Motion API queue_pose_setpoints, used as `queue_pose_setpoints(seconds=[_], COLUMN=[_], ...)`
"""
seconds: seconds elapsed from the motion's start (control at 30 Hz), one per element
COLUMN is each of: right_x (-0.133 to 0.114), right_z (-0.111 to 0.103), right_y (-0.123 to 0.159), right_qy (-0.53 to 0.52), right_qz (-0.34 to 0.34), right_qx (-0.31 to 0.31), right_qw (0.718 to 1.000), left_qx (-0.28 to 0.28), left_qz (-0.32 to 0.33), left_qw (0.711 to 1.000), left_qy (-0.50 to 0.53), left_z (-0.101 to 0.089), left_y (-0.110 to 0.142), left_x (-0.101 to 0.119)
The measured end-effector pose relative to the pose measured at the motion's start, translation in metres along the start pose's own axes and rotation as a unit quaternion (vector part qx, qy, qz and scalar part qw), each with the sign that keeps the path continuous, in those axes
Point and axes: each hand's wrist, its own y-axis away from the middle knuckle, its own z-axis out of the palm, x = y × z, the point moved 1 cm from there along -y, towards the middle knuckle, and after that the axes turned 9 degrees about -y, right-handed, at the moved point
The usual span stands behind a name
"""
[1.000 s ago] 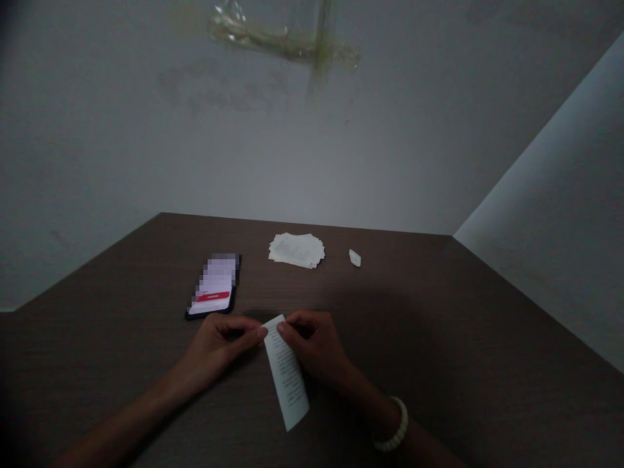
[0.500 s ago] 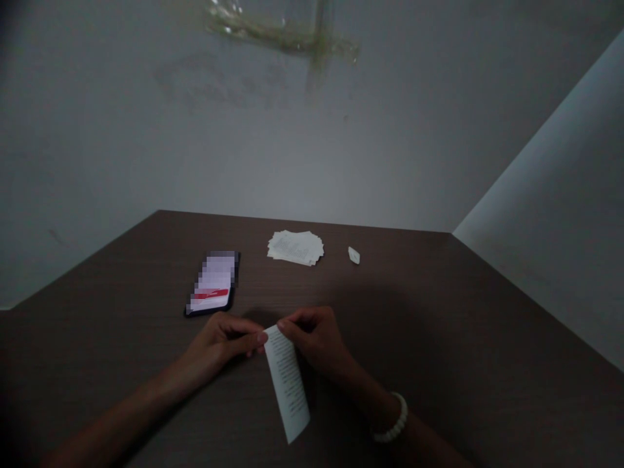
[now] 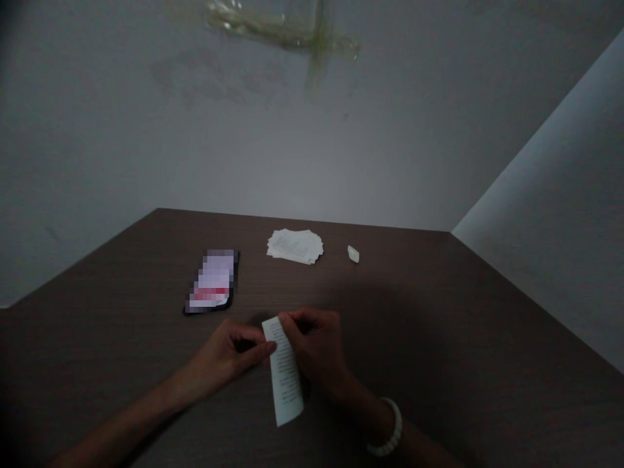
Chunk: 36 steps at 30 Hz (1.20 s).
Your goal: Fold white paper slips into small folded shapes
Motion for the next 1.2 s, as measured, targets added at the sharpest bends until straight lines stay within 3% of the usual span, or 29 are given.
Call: queue_pose_setpoints(seconds=[0.1,0.33,0.53,0.67,0.87,1.0,1.2], right_x=[0.003,0.013,0.014,0.014,0.014,0.014,0.012], right_z=[0.0,-0.007,-0.009,-0.008,-0.012,-0.013,-0.01], right_y=[-0.003,-0.014,-0.013,-0.013,-0.017,-0.017,-0.015], right_qy=[-0.036,-0.122,-0.075,-0.055,-0.098,-0.058,-0.029], right_qz=[0.036,0.087,0.076,0.064,0.101,0.085,0.054], right_qx=[-0.014,-0.11,-0.125,-0.105,-0.182,-0.149,-0.082], right_qw=[0.999,0.983,0.986,0.991,0.973,0.983,0.995], left_qx=[-0.006,-0.015,-0.044,-0.016,0.024,0.037,0.101], left_qz=[0.01,-0.003,-0.007,-0.025,-0.017,-0.012,-0.033], left_qw=[1.0,0.999,0.997,0.998,0.999,0.999,0.994], left_qy=[0.019,0.045,0.06,0.05,0.029,-0.016,-0.037], left_z=[-0.002,-0.004,-0.004,-0.007,-0.011,-0.013,-0.013], left_y=[0.001,0.002,0.002,0.001,-0.001,-0.002,-0.004], left_x=[-0.001,0.0,-0.001,0.001,-0.001,-0.005,-0.003])
